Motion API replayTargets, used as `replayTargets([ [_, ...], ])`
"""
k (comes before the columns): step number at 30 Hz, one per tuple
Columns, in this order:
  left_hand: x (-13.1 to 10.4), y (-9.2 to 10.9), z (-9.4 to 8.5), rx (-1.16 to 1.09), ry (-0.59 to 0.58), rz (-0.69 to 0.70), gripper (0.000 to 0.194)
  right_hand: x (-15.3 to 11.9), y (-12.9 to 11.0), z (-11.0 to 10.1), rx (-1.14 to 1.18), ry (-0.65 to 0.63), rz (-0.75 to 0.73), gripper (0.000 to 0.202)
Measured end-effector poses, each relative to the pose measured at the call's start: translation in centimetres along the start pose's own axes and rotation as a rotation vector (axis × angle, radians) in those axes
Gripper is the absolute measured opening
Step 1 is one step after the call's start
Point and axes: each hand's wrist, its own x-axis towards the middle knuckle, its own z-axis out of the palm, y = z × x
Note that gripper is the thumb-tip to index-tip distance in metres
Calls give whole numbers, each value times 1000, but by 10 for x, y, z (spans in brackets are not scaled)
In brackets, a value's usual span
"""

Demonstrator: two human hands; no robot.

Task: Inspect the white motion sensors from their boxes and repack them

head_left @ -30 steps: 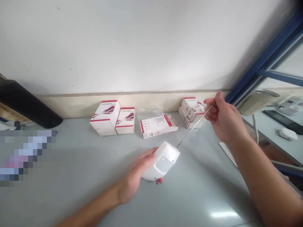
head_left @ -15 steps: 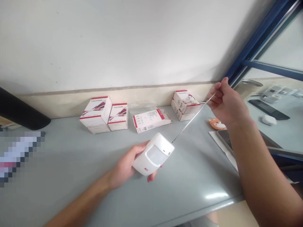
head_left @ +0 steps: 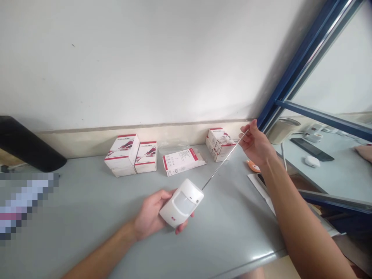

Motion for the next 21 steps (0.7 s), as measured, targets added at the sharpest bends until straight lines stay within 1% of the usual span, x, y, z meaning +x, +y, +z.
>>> replayTargets([
  [4,-1,-2,-1,21,29,16,46,2,10,1,-33,54,-78,55],
  [8,0,-3,-2,43,30,38,44,3,18,3,-54,71,-183,54],
  [12,1,-2,1,53,48,32,45,5,23,3,-110,161,-280,58],
  [14,1,0,3,55,58,32,45,5,25,4,-107,194,-289,60],
  [17,1,1,5,61,64,31,45,5,24,5,-56,204,-270,60],
  [19,1,0,5,73,60,25,44,5,21,5,-19,187,-254,58],
  [21,1,-1,4,88,60,26,42,4,19,6,4,142,-236,56],
])
